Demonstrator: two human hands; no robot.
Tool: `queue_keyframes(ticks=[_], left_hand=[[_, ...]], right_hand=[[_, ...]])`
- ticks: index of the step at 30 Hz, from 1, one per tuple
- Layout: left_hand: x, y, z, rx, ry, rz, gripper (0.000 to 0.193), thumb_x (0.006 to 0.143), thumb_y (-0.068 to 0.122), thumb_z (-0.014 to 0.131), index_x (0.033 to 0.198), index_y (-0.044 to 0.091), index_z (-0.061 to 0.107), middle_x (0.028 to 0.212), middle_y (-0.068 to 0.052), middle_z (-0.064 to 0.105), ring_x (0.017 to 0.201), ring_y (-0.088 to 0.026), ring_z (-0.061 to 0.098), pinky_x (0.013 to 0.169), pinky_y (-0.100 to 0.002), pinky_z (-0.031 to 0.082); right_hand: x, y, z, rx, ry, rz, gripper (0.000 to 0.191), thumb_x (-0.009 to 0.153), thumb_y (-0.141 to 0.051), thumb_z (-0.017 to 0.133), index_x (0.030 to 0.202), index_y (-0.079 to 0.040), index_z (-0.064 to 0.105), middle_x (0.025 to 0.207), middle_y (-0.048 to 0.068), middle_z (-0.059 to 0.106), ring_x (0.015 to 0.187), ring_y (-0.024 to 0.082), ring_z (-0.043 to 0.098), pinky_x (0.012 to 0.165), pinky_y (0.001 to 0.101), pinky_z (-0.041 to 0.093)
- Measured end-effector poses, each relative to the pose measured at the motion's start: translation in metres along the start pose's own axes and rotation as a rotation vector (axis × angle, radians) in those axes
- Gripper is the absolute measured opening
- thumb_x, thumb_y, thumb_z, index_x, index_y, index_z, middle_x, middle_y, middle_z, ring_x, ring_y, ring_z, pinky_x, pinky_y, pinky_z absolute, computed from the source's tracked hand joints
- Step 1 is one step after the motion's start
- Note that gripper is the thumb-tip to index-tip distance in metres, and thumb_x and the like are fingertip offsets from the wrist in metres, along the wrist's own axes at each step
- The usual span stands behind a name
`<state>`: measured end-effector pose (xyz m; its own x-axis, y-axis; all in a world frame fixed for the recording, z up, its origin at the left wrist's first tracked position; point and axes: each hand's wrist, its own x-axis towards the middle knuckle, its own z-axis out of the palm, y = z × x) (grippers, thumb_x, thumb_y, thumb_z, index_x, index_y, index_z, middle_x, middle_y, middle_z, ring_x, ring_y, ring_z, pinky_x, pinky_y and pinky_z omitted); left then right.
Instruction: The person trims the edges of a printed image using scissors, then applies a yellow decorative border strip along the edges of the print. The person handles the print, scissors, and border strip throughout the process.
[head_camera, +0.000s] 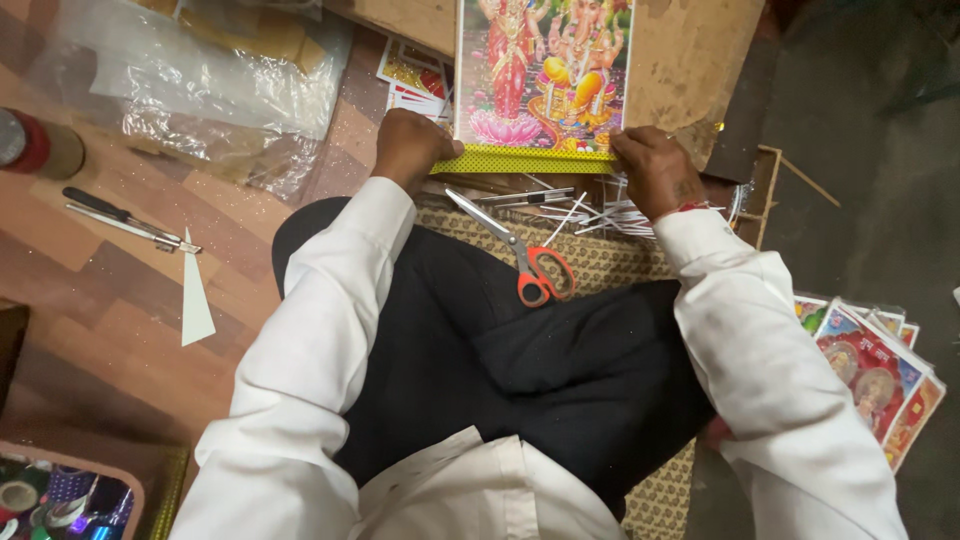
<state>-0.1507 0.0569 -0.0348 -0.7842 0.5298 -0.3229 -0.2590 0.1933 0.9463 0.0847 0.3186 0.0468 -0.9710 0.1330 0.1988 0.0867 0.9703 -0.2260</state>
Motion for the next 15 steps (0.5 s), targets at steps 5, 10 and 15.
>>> queue_keyframes(ticks=[5,10,15], left_hand=[[-0.006,0.003,0.0,-0.016,-0.011,-0.005,0.013,0.066,-0.003,0.085,0.073,-0.004,0.074,0.07,-0.013,0.074,0.065,-0.022,0.073,0.064,-0.033,0.058],[-0.001,0.0,0.004,-0.06,-0.005,-0.019,0.014,0.066,-0.004,0.084,0.07,-0.007,0.071,0.069,-0.014,0.071,0.062,-0.023,0.07,0.059,-0.035,0.055],[0.008,-0.006,0.019,-0.191,-0.068,0.053,0.013,0.064,-0.004,0.084,0.069,-0.005,0.072,0.069,-0.013,0.073,0.062,-0.021,0.07,0.059,-0.034,0.056]], right_hand=[[-0.005,-0.018,-0.015,-0.018,0.025,0.094,0.033,0.089,0.0,0.072,0.122,-0.005,0.073,0.117,0.02,0.071,0.104,0.04,0.067,0.087,0.0468,0.055],[-0.053,-0.102,0.012,0.064,-0.357,0.363,0.02,0.089,-0.027,0.081,0.103,-0.014,0.075,0.095,0.018,0.073,0.085,0.04,0.069,0.074,0.05,0.055],[-0.083,-0.16,0.057,-0.009,-0.278,0.262,0.029,0.088,-0.018,0.075,0.113,-0.008,0.063,0.103,0.02,0.071,0.082,0.041,0.069,0.07,0.0506,0.054]])
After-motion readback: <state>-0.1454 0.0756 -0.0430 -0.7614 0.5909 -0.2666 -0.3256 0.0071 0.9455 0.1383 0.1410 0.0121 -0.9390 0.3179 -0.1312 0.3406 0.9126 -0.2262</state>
